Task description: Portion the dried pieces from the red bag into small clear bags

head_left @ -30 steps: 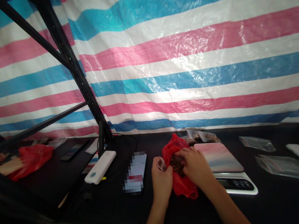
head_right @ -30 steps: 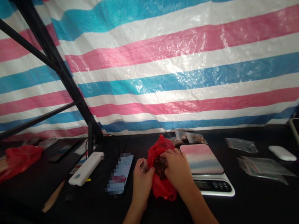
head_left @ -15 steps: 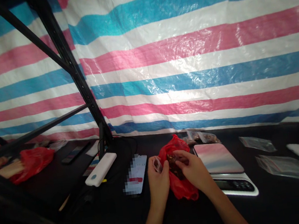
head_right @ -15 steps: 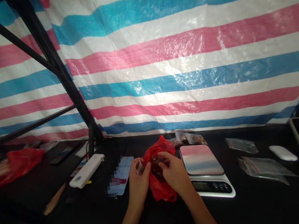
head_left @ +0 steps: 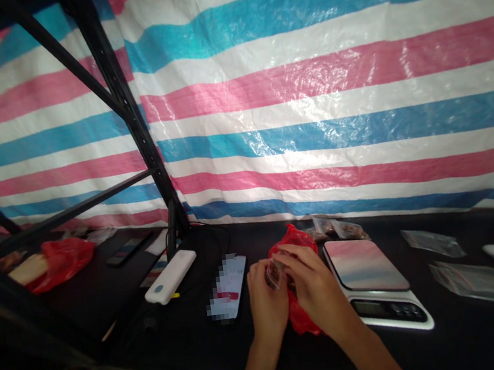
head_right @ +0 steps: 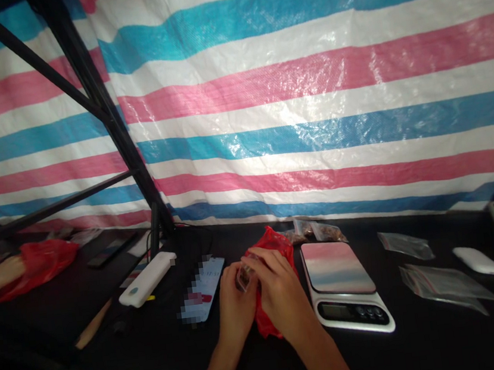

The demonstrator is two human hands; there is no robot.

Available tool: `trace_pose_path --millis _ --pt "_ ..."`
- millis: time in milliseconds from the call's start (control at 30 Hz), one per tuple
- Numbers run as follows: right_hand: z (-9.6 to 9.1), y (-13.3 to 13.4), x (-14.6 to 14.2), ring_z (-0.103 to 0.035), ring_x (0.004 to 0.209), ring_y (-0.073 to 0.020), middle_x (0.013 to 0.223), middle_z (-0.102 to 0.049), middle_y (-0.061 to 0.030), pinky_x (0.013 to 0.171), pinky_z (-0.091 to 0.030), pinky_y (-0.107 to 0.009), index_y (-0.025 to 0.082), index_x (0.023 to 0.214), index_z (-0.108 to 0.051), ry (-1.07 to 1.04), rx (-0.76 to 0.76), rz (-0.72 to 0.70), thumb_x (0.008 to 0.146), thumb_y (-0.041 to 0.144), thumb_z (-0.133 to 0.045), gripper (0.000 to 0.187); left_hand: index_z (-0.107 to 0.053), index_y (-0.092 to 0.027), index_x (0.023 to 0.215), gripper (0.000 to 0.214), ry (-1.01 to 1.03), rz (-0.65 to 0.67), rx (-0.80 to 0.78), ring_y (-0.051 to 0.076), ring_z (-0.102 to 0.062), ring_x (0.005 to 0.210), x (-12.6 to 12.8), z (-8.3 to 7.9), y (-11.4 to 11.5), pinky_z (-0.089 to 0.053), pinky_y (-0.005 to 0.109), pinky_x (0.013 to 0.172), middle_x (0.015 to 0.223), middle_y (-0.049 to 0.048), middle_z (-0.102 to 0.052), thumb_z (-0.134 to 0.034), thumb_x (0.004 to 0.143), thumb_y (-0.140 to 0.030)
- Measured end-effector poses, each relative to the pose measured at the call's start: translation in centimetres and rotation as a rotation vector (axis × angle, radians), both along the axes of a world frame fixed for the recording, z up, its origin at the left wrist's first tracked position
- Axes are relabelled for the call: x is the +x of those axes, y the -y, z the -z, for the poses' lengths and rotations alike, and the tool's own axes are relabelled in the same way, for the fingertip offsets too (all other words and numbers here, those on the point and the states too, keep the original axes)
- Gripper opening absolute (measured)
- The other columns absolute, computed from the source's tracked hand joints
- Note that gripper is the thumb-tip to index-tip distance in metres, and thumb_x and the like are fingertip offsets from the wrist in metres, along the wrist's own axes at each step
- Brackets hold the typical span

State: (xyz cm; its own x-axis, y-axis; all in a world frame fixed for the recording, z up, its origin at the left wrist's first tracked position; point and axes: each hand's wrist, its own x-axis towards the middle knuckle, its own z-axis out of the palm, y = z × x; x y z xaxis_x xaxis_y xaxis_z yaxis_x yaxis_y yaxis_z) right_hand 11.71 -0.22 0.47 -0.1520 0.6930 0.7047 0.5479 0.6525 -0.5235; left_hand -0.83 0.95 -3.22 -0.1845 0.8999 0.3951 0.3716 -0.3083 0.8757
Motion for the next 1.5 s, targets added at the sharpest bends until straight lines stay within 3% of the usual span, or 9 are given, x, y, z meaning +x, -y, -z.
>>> trace_pose_path --millis 133,300,467,600,767,933,1067,1300,1500 --pt "-0.3 0.2 0.0 -0.063 0.117 -0.0242 0.127 -0.070 -0.0081 0.100 -0.055 -0.045 0.029 0.125 -0.072 0.078 0.103 -0.005 0.087 -0.002 -0.046 0.055 -0.063 -0.023 0.091 0.010 0.028 0.012 -0.018 0.023 -0.059 0.088 0.0 0.0 -0.1 -0.045 0.032 0.079 0.091 0.0035 -0.061 -0.063 0.085 -0.016" --pt "-0.3 0.1 0.0 -0.062 0.117 -0.0228 0.128 -0.068 -0.0075 0.099 -0.055 -0.043 0.030 0.127 -0.070 0.026 0.110 -0.016 0.094 0.003 -0.046 0.049 -0.063 -0.023 0.092 0.009 0.021 -0.018 -0.007 0.023 -0.059 0.090 0.1 -0.7 0.3 -0.046 0.033 0.082 0.092 0.0037 -0.060 -0.063 0.085 -0.016" --pt "0.2 -0.5 0.4 -0.062 0.120 -0.0232 0.127 -0.067 -0.0088 0.105 -0.051 -0.044 0.028 0.124 -0.070 -0.101 0.081 0.115 0.097 0.012 -0.049 0.037 -0.062 -0.023 0.088 0.005 0.018 -0.053 -0.008 0.023 -0.058 0.090 0.1 -1.2 0.6 -0.047 0.035 0.082 0.092 0.0037 -0.058 -0.066 0.086 -0.021" --pt "1.0 -1.3 1.5 -0.061 0.120 -0.0248 0.126 -0.068 -0.0105 0.107 -0.048 -0.045 0.023 0.121 -0.071 -0.070 0.008 0.247 0.093 0.012 -0.049 0.037 -0.062 -0.024 0.088 0.006 0.050 -0.061 0.002 0.023 -0.059 0.093 0.0 -1.1 0.6 -0.047 0.035 0.087 0.096 0.0044 -0.058 -0.065 0.085 -0.020" --pt "1.5 -1.6 2.5 -0.063 0.106 -0.0268 0.119 -0.073 -0.0091 0.098 -0.049 -0.044 0.021 0.112 -0.076 0.188 -0.220 0.348 0.081 0.003 -0.048 0.045 -0.059 -0.024 0.082 0.015 0.048 -0.074 -0.021 0.021 -0.058 0.087 0.0 -1.4 0.6 -0.046 0.032 0.082 0.091 0.0024 -0.056 -0.061 0.079 -0.009" --pt "0.7 -0.9 3.2 -0.064 0.108 -0.0255 0.119 -0.074 -0.0059 0.097 -0.046 -0.040 0.023 0.110 -0.077 0.294 -0.381 0.239 0.077 0.000 -0.050 0.048 -0.052 -0.025 0.077 0.016 -0.043 -0.122 -0.174 0.019 -0.055 0.073 -0.4 -1.8 1.4 -0.041 0.030 0.070 0.080 -0.0007 -0.051 -0.061 0.081 -0.012" --pt "0.3 -0.4 2.9 -0.067 0.105 -0.0241 0.113 -0.075 -0.0058 0.093 -0.046 -0.036 0.024 0.108 -0.077 0.319 -0.452 0.104 0.077 0.000 -0.051 0.048 -0.050 -0.025 0.080 0.016 -0.008 -0.004 -0.265 0.019 -0.056 0.070 -0.6 -1.5 2.1 -0.039 0.029 0.067 0.078 -0.0011 -0.054 -0.064 0.082 -0.017" --pt "1.1 -0.6 1.9 -0.070 0.101 -0.0238 0.114 -0.076 -0.0067 0.093 -0.051 -0.038 0.024 0.111 -0.076 0.148 -0.495 0.049 0.076 0.003 -0.050 0.049 -0.050 -0.024 0.080 0.019 0.294 0.101 -0.349 0.015 -0.056 0.067 -0.1 -1.9 1.3 -0.043 0.025 0.064 0.070 -0.0044 -0.054 -0.059 0.076 -0.007" --pt "1.9 -1.5 2.8 -0.072 0.099 -0.0256 0.110 -0.078 -0.0086 0.094 -0.055 -0.043 0.022 0.112 -0.075 -0.163 -0.465 0.144 0.079 0.014 -0.055 0.039 -0.051 -0.023 0.079 0.011 0.294 0.122 -0.272 0.014 -0.053 0.064 -0.3 -2.5 1.2 -0.044 0.023 0.063 0.069 -0.0050 -0.052 -0.060 0.079 -0.016"
